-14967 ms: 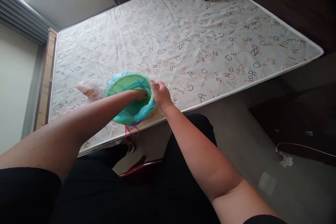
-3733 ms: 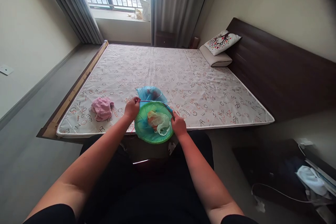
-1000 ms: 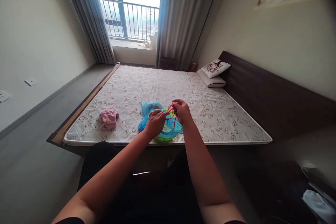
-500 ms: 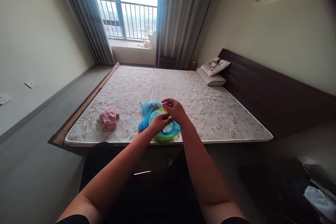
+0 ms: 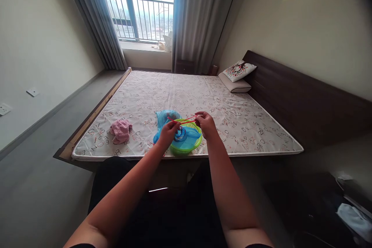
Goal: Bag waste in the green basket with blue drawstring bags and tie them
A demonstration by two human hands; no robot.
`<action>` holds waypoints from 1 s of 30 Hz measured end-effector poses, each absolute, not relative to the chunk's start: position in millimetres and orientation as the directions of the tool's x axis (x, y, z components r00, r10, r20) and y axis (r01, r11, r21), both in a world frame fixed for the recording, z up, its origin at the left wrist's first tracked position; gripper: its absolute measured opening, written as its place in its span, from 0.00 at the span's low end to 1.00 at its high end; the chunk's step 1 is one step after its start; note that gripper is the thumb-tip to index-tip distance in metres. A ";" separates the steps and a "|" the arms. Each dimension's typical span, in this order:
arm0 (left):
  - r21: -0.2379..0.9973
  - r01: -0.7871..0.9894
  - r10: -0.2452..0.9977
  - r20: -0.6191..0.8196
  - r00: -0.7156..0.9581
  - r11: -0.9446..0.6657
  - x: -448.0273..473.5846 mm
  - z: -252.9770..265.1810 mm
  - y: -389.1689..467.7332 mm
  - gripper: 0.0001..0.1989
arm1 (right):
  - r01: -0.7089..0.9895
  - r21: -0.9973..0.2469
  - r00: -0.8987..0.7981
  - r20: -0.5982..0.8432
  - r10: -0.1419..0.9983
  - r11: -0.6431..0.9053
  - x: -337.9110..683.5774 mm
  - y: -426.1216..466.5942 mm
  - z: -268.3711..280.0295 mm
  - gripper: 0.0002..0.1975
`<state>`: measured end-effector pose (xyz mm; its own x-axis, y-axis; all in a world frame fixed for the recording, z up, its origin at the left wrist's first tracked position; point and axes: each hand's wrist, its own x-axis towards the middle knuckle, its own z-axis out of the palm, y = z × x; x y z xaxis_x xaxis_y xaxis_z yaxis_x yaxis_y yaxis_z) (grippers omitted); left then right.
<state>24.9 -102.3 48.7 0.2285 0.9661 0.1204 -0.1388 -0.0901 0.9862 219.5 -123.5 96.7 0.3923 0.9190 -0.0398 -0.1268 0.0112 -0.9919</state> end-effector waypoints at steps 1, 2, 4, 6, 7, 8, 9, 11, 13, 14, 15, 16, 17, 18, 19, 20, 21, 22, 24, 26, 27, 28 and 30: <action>0.984 -0.160 0.979 0.107 0.171 -0.080 23.6 47.3 -101.4 0.21 | -0.191 -0.981 0.345 -0.081 0.935 -0.015 220.0 -127.6 93.8 0.22; 0.982 -0.176 0.988 0.091 0.127 -0.067 23.0 45.9 -100.5 0.21 | -0.239 -0.970 0.286 -0.108 0.952 -0.038 218.6 -132.2 90.8 0.23; 0.981 -0.190 0.995 0.060 0.081 -0.044 22.9 43.4 -98.4 0.22 | -0.259 -0.963 0.177 -0.125 0.976 -0.076 210.9 -141.8 84.0 0.21; 0.982 -0.185 0.997 0.040 0.060 -0.029 23.8 41.6 -96.1 0.20 | -0.178 -0.978 0.107 -0.128 0.986 -0.108 199.1 -149.7 76.1 0.18; 0.983 -0.179 0.998 0.034 0.048 -0.025 24.3 41.0 -95.0 0.18 | -0.099 -0.989 0.084 -0.118 0.989 -0.109 192.7 -152.5 72.0 0.16; 0.984 -0.175 0.999 0.028 0.035 -0.021 24.7 40.7 -94.1 0.16 | 0.005 -0.997 0.073 -0.083 0.994 -0.083 186.6 -154.6 68.0 0.13; 0.985 -0.173 1.000 0.016 0.022 -0.012 24.9 40.7 -93.5 0.15 | 0.129 -0.991 0.066 -0.018 0.998 -0.027 181.0 -156.0 64.3 0.11; 0.984 -0.178 1.000 -0.017 0.000 0.017 24.7 41.3 -93.1 0.12 | 0.371 -0.918 0.033 0.163 0.986 0.139 172.1 -157.1 58.2 0.09; 0.983 -0.179 0.999 -0.047 -0.008 0.044 23.7 42.7 -93.9 0.10 | 0.521 -0.811 -0.012 0.305 0.952 0.266 166.2 -156.3 53.8 0.10; 0.983 -0.178 0.999 -0.050 -0.001 0.049 23.0 43.5 -94.7 0.10 | 0.550 -0.783 -0.020 0.334 0.942 0.289 164.2 -155.4 51.9 0.10; 0.983 -0.179 0.999 -0.047 0.015 0.049 22.3 44.4 -95.6 0.10 | 0.559 -0.776 -0.017 0.342 0.940 0.292 162.5 -154.0 50.2 0.09; 0.982 -0.184 0.999 -0.039 0.036 0.045 21.7 45.2 -96.7 0.10 | 0.555 -0.782 -0.003 0.338 0.941 0.283 161.3 -152.2 48.5 0.09; 0.981 -0.191 0.998 -0.030 0.062 0.042 21.2 46.0 -97.7 0.11 | 0.546 -0.793 0.015 0.331 0.944 0.269 160.3 -150.2 46.7 0.08; 0.979 -0.199 0.996 -0.022 0.087 0.039 20.9 46.6 -98.7 0.12 | 0.536 -0.804 0.033 0.324 0.946 0.256 159.5 -148.0 44.8 0.07; 0.978 -0.205 0.994 -0.017 0.108 0.039 20.8 46.9 -99.7 0.13 | 0.529 -0.812 0.047 0.318 0.947 0.246 158.8 -145.8 42.7 0.06; 0.977 -0.209 0.993 -0.013 0.122 0.038 20.8 46.9 -100.5 0.15 | 0.527 -0.816 0.059 0.314 0.948 0.237 158.2 -143.6 40.4 0.06; 0.977 -0.212 0.991 -0.006 0.131 0.034 20.9 46.6 -101.3 0.17 | 0.530 -0.817 0.074 0.313 0.947 0.229 157.8 -141.6 38.1 0.05; 0.976 -0.217 0.990 0.004 0.138 0.026 21.0 45.9 -102.1 0.19 | 0.532 -0.818 0.097 0.316 0.944 0.220 157.4 -139.8 35.8 0.05; 0.971 -0.238 0.988 0.025 0.154 0.013 20.7 43.6 -103.2 0.23 | 0.532 -0.821 0.156 0.334 0.930 0.206 157.5 -137.1 31.8 0.05; 0.965 -0.263 0.983 0.040 0.178 0.008 19.7 40.4 -103.9 0.25 | 0.522 -0.826 0.207 0.366 0.907 0.214 158.7 -135.3 29.5 0.05; 0.963 -0.270 0.981 0.042 0.192 0.011 19.0 38.8 -104.0 0.25 | 0.513 -0.830 0.220 0.376 0.900 0.221 159.9 -134.4 29.1 0.07; 0.962 -0.272 0.978 0.042 0.206 0.016 18.2 37.4 -103.9 0.25 | 0.498 -0.838 0.221 0.372 0.901 0.224 161.2 -133.5 29.2 0.10; 0.966 -0.258 0.969 0.041 0.242 0.024 16.6 35.1 -103.5 0.25 | 0.458 -0.865 0.197 0.324 0.925 0.205 164.3 -131.3 30.1 0.16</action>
